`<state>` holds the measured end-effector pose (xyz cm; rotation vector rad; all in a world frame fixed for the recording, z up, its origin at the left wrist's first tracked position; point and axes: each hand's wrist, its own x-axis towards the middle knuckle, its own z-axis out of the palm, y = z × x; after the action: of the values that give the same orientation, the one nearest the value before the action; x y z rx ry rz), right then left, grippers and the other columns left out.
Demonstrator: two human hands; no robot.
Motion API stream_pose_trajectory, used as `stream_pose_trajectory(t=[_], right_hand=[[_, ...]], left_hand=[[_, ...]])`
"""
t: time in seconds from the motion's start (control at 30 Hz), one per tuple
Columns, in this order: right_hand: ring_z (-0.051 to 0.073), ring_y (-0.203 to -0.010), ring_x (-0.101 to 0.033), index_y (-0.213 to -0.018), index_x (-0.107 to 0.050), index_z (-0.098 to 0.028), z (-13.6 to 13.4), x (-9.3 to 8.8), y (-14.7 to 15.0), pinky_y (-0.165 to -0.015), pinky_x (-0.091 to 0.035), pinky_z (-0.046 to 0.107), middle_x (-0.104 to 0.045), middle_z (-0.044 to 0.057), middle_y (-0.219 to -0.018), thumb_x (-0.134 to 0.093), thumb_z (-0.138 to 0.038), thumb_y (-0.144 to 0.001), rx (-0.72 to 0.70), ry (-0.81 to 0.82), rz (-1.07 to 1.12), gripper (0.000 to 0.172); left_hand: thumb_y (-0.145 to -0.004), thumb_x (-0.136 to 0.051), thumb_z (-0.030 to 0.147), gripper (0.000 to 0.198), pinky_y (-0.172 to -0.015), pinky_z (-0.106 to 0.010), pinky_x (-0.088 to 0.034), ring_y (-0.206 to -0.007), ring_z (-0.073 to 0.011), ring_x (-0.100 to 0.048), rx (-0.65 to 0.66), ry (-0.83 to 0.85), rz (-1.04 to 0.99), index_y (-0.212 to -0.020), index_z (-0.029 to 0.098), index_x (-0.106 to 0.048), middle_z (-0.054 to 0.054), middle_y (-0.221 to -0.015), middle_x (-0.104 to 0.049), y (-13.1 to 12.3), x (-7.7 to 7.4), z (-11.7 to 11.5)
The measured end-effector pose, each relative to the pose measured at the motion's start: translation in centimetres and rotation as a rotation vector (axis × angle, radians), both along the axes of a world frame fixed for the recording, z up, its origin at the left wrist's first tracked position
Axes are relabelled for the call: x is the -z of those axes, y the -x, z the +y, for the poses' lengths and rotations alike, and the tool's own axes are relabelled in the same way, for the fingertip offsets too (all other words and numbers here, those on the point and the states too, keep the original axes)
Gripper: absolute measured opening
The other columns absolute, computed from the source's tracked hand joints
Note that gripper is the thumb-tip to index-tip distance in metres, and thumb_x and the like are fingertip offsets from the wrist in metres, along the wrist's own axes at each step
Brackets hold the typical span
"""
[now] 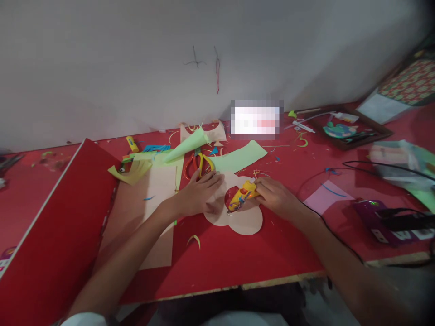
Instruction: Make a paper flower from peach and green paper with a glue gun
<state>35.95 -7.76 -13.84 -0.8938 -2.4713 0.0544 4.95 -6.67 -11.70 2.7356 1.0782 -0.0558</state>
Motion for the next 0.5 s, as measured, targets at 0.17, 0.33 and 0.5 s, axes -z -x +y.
stream_pose_trajectory(t=[0.17,0.33,0.5], right_hand=[[0.031,-0.094,-0.066,-0.103,-0.064,-0.017,-0.1,0.2,0.2,-0.083,-0.057,0.045,-0.069,0.015,-0.097,-0.052,-0.020,-0.099,0.030,-0.089,-0.041,0.012],[0.031,-0.091,-0.065,-0.101,-0.063,-0.018,-0.1,0.1,0.6,-0.083,-0.055,0.045,-0.068,0.014,-0.096,-0.055,-0.029,-0.100,0.050,-0.102,-0.099,0.014],[0.030,-0.089,-0.064,-0.101,-0.061,-0.016,0.0,0.2,1.1,-0.082,-0.055,0.043,-0.068,0.013,-0.093,-0.053,-0.016,-0.099,0.065,-0.173,-0.078,0.008]], left_hand=[[-0.095,-0.061,0.052,0.083,-0.129,-0.056,-0.004,-0.160,-0.0332,-0.023,0.009,0.011,-0.010,-0.164,0.022,-0.027,-0.014,-0.171,-0.031,0.0,-0.2,0.0],[-0.096,-0.058,0.050,0.082,-0.129,-0.056,-0.005,-0.161,-0.0332,-0.022,-0.003,0.033,-0.005,-0.165,0.022,-0.024,-0.014,-0.172,-0.029,-0.1,-0.5,0.0],[-0.096,-0.055,0.048,0.083,-0.129,-0.056,0.004,-0.163,-0.0318,-0.014,-0.033,0.130,0.067,-0.166,0.022,-0.019,-0.012,-0.174,-0.022,-0.4,-1.3,0.0]])
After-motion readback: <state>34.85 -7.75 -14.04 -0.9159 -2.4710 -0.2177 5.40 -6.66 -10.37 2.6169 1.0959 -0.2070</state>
